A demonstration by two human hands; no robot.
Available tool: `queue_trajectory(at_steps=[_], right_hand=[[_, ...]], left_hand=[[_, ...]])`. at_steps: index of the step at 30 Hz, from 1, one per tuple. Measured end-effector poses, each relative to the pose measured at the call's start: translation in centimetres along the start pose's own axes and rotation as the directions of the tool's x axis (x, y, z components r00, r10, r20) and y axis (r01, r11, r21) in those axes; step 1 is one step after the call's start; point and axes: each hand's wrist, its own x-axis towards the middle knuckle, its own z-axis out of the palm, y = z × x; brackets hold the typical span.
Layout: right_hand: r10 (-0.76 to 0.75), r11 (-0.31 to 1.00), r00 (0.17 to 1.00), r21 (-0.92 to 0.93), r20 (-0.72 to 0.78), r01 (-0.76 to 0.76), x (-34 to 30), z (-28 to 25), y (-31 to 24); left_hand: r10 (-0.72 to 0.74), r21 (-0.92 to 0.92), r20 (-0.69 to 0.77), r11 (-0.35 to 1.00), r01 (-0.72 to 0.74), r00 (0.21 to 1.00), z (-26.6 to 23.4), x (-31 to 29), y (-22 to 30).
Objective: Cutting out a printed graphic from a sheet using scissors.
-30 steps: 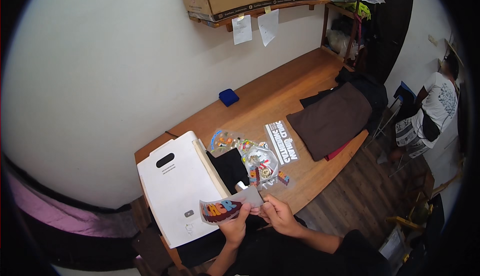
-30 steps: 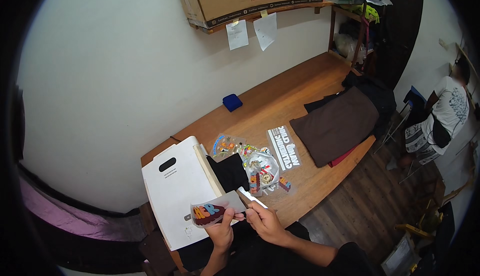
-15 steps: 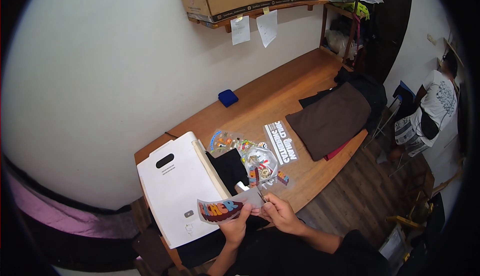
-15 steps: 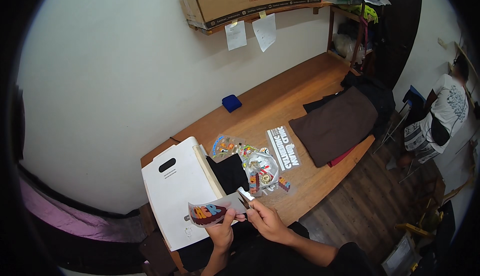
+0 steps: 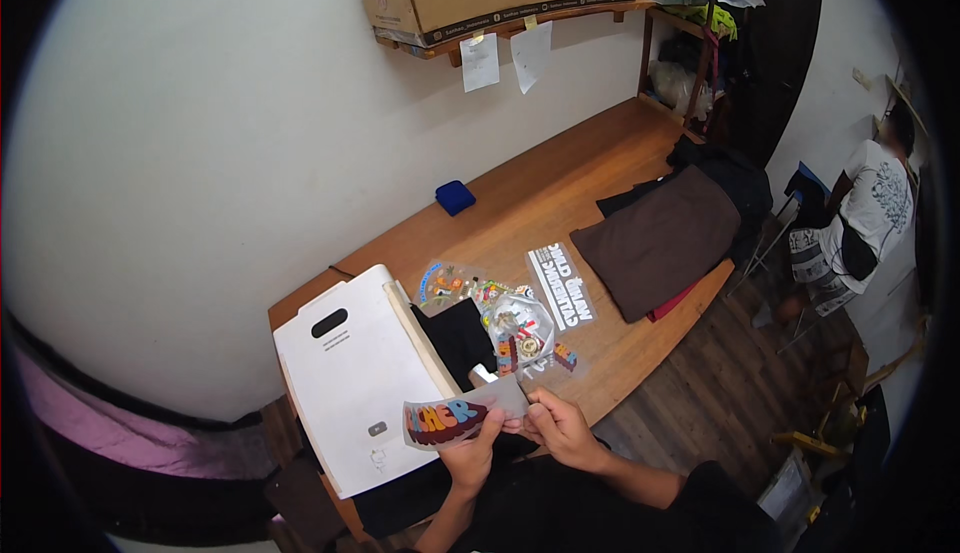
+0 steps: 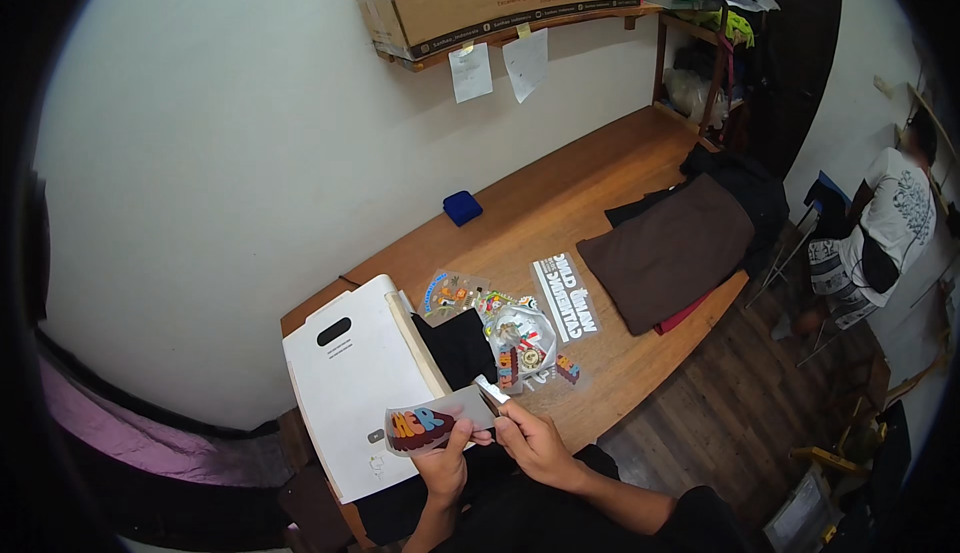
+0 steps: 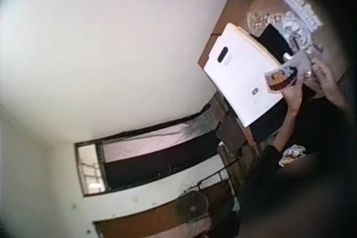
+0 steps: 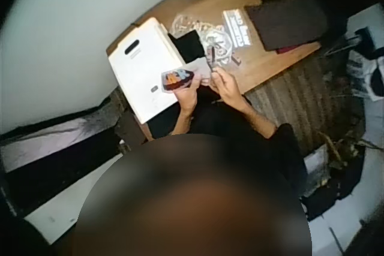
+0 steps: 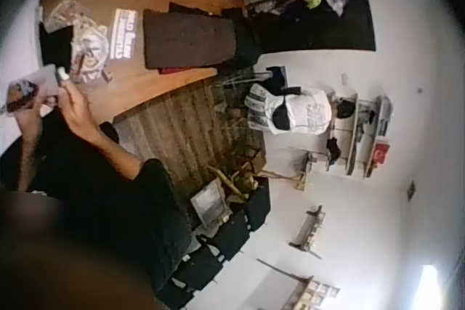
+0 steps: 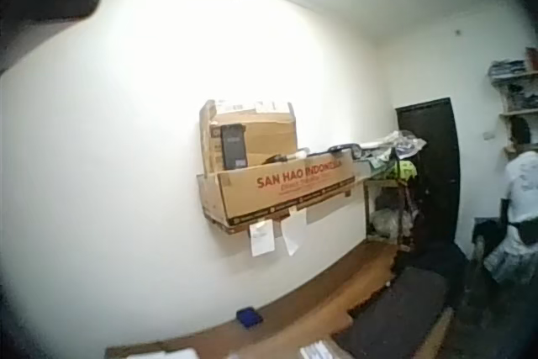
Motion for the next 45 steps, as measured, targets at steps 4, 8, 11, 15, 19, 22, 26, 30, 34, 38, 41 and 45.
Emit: queue_trajectory(at_steps=[4,8,11,15,19,22,26,30,34,38,41,45], right_hand=[[-0.034,0.999,0.999,0.021,-0.031,0.035,-0.1,0.2,0.7],[-0.025,0.997,0.999,0.065,-0.036,0.027,-0.1,0.5,0.1],[-0.002,0.99,1.0,0.143,-0.024,0.005,0.0,0.6,0.2],[0.055,0.976,0.998,0.211,0.01,-0.056,0.2,0.3,0.2],[0.023,0.983,0.999,0.182,0.023,-0.027,0.3,0.1,0.3],[0.015,0.985,1.0,0.171,0.021,-0.018,0.3,-0.1,0.2],[-0.028,0.994,0.999,0.107,0.022,0.025,0.4,-0.1,0.0],[-0.025,0.994,1.0,0.102,-0.003,0.025,0.4,-0.1,-0.1],[-0.02,0.996,1.0,0.092,-0.003,0.021,0.5,-0.1,-0.1],[-0.012,0.996,1.0,0.093,0.004,0.012,0.6,0.0,0.1],[-0.003,0.99,1.0,0.139,0.01,0.001,0.6,0.0,0.3],[-0.01,0.99,1.0,0.137,-0.004,0.01,0.7,0.0,-0.6]], left_hand=[[0.0,0.038,-0.01,0.999,0.0,1.0,-0.5,0.0,-0.7],[-0.01,0.032,-0.014,0.999,0.01,1.0,-0.4,0.0,-0.5],[-0.006,0.053,-0.036,0.999,0.008,0.999,-1.1,0.1,-1.3],[0.001,0.009,-0.014,1.0,-0.001,1.0,-0.3,0.1,-0.3],[-0.012,0.018,0.0,1.0,0.012,1.0,-0.6,0.1,-0.7],[0.004,0.141,-0.018,0.99,-0.001,1.0,-2.2,0.2,-2.7],[-0.012,0.148,-0.022,0.989,0.015,1.0,-2.3,0.3,-2.9],[-0.025,0.138,-0.016,0.99,0.027,1.0,-2.2,0.4,-2.9],[-0.012,0.15,-0.012,0.989,0.014,1.0,-2.2,0.5,-2.8],[-0.019,0.156,-0.019,0.988,0.022,1.0,-2.3,0.5,-2.7],[-0.024,0.137,-0.013,0.99,0.026,1.0,-2.0,0.6,-2.4],[-0.03,0.077,0.04,0.997,0.027,0.999,-0.7,0.5,-0.6]])
